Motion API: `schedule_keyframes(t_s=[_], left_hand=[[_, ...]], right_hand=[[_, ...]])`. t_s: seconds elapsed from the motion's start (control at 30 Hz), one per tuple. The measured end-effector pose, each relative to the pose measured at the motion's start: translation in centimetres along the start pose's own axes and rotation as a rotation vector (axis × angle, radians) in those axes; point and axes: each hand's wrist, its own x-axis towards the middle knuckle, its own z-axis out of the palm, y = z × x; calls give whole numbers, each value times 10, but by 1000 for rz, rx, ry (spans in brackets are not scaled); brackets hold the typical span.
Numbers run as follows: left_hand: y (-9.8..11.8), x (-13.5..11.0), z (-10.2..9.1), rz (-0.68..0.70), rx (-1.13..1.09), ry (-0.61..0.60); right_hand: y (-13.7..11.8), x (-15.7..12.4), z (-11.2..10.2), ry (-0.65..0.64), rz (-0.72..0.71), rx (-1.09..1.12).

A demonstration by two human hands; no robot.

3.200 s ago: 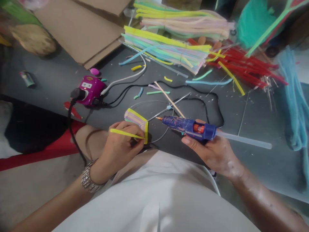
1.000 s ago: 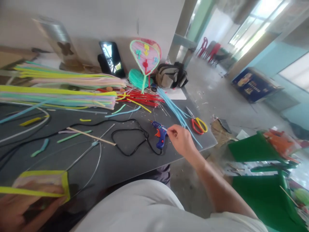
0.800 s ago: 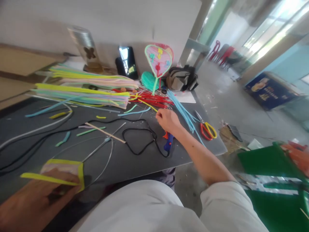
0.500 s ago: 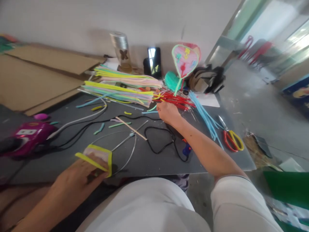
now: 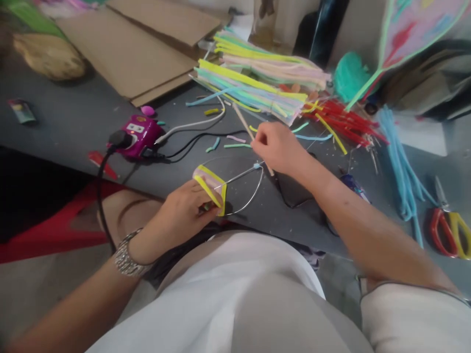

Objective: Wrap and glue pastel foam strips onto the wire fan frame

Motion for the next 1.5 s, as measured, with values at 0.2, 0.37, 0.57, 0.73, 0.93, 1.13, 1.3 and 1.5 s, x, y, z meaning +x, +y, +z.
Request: schedule_keyframes(t_s=[0.2,0.37,0.57,0.73,0.93,1.13,1.3,1.5], left_hand=[[0,-6,7,35,-50,110],[0,-10,13,53,-40,200],[2,-10,14,78,-13,178],[5,-6,14,69,-40,205],[7,-5,10,-31,-78,193],[6,-4,14,-60,-106,278],[6,-3,18,-69,-89,316],[6,-3,15,-49,-62,286]], right_hand=[[-9,-69,32,144,-161,278],[1,-72,60,160,-132,333],[-9,-56,71,196,-300,221],[-7,-50,76,158,-374,107],[-6,-46,77,116,-414,65],[-3,-44,84,151,-393,162],[2,-45,88,257,-322,348],[2,-45,89,327,-401,311]])
